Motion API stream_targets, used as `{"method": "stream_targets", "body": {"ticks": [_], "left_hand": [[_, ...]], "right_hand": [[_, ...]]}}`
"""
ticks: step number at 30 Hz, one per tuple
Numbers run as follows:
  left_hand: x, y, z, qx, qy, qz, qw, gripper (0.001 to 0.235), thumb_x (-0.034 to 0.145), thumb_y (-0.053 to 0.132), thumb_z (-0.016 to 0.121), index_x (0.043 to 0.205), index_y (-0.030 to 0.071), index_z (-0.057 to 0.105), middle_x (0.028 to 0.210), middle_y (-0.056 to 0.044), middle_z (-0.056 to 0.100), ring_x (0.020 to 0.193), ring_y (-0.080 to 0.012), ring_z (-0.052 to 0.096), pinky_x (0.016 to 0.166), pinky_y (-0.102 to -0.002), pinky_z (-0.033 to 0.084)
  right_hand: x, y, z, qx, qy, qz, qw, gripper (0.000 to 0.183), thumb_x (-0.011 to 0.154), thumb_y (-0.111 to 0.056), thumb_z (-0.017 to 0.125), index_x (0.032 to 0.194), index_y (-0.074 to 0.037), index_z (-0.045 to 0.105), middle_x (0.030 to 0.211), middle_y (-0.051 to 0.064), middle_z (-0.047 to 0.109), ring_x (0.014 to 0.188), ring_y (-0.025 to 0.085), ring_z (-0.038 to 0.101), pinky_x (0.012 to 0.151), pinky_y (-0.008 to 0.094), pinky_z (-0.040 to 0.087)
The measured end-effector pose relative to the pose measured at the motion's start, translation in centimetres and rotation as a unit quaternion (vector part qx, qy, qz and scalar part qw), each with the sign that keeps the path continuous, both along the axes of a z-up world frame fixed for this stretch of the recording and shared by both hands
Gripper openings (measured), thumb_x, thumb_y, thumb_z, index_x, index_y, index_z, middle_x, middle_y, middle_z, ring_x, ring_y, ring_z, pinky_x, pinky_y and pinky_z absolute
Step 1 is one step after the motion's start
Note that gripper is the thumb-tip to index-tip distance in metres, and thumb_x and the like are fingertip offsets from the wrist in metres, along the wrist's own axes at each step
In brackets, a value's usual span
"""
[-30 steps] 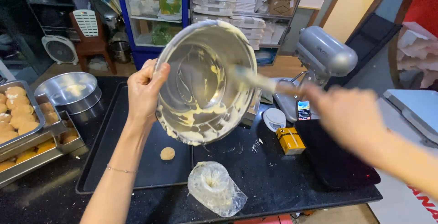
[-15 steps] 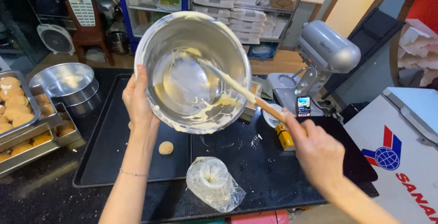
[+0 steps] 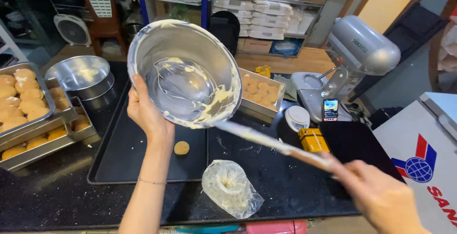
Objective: The person fills small round pastries with a white cream using a piping bag. They pick up pastries from a tray, squeeze cream into them, and place the filled items into a metal container. The person also refills the piping bag from a mixing bowl using a spatula.
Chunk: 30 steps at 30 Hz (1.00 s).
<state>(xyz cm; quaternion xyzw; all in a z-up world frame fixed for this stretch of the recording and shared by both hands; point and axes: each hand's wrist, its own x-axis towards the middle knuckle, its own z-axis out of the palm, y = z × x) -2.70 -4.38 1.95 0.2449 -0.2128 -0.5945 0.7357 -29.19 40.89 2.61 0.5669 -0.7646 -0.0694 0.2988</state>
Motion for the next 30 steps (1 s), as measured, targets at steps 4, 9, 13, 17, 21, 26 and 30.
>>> {"method": "stream_targets", "body": {"ticks": [4, 9, 13, 17, 21, 26, 30], "left_hand": [[1.1, 4.1, 5.5, 0.098, 0.032, -0.013, 0.995, 0.081, 0.091, 0.06, 0.064, 0.147, 0.004, 0.079, 0.145, -0.011, 0.085, 0.133, -0.025, 0.083, 0.115, -0.041, 0.072], [-0.1, 6.0, 5.4, 0.091, 0.044, 0.008, 0.995, 0.105, 0.086, 0.078, 0.042, 0.154, 0.004, 0.071, 0.162, -0.014, 0.076, 0.149, -0.0304, 0.074, 0.128, -0.047, 0.061], [-2.6, 6.7, 3.7, 0.073, 0.061, 0.043, 0.994, 0.065, 0.096, 0.077, 0.042, 0.088, 0.017, 0.064, 0.098, 0.0, 0.074, 0.104, -0.0187, 0.076, 0.111, -0.044, 0.065], [-5.1, 8.3, 2.5, -0.085, 0.091, 0.103, 0.987, 0.064, 0.106, 0.074, 0.029, 0.074, 0.02, 0.038, 0.093, 0.0, 0.052, 0.103, -0.0154, 0.06, 0.123, -0.039, 0.049], [-5.3, 9.8, 2.0, -0.135, 0.043, 0.111, 0.984, 0.069, 0.106, 0.079, 0.02, 0.064, 0.024, 0.03, 0.077, 0.004, 0.039, 0.097, -0.0122, 0.048, 0.125, -0.037, 0.036], [-2.9, 9.0, 1.1, -0.088, 0.007, 0.057, 0.994, 0.045, 0.109, 0.05, 0.05, 0.098, 0.01, 0.067, 0.123, 0.0, 0.062, 0.122, -0.0154, 0.064, 0.117, -0.038, 0.055], [-0.4, 6.9, -0.4, -0.186, -0.194, 0.033, 0.963, 0.041, 0.107, 0.019, 0.082, 0.075, 0.013, 0.058, 0.115, -0.009, 0.073, 0.122, -0.0176, 0.066, 0.101, -0.036, 0.058]], "right_hand": [[2.5, -0.8, -1.7, -0.147, -0.242, -0.052, 0.958, 0.06, 0.109, -0.033, 0.066, 0.169, -0.04, 0.067, 0.118, -0.013, 0.08, 0.074, 0.011, 0.065, 0.07, 0.029, 0.06], [3.0, -2.9, -11.3, -0.285, -0.699, -0.066, 0.652, 0.058, 0.11, -0.013, 0.068, 0.167, -0.01, 0.074, 0.088, 0.015, 0.072, 0.077, 0.022, 0.063, 0.067, 0.038, 0.051], [7.6, -3.9, -12.3, -0.284, -0.75, -0.156, 0.576, 0.058, 0.11, -0.019, 0.071, 0.167, -0.02, 0.077, 0.083, 0.015, 0.074, 0.07, 0.021, 0.063, 0.057, 0.035, 0.046], [11.6, -4.8, -12.5, -0.25, -0.828, -0.074, 0.497, 0.061, 0.108, -0.021, 0.07, 0.167, -0.009, 0.075, 0.064, 0.01, 0.052, 0.049, 0.018, 0.044, 0.042, 0.032, 0.03], [12.5, -4.8, -11.0, -0.159, -0.939, 0.016, 0.304, 0.066, 0.114, -0.024, 0.064, 0.174, 0.002, 0.069, 0.061, 0.001, 0.037, 0.045, 0.008, 0.034, 0.042, 0.029, 0.019], [5.5, -4.9, -4.0, -0.181, -0.852, -0.04, 0.49, 0.045, 0.107, -0.024, 0.069, 0.148, -0.005, 0.074, 0.078, 0.01, 0.067, 0.05, 0.02, 0.058, 0.045, 0.033, 0.049], [-1.3, -7.2, 5.6, -0.015, 0.011, -0.039, 0.999, 0.031, 0.118, -0.049, 0.058, 0.142, -0.032, 0.07, 0.102, -0.008, 0.074, 0.082, 0.021, 0.079, 0.047, 0.044, 0.051]]}}
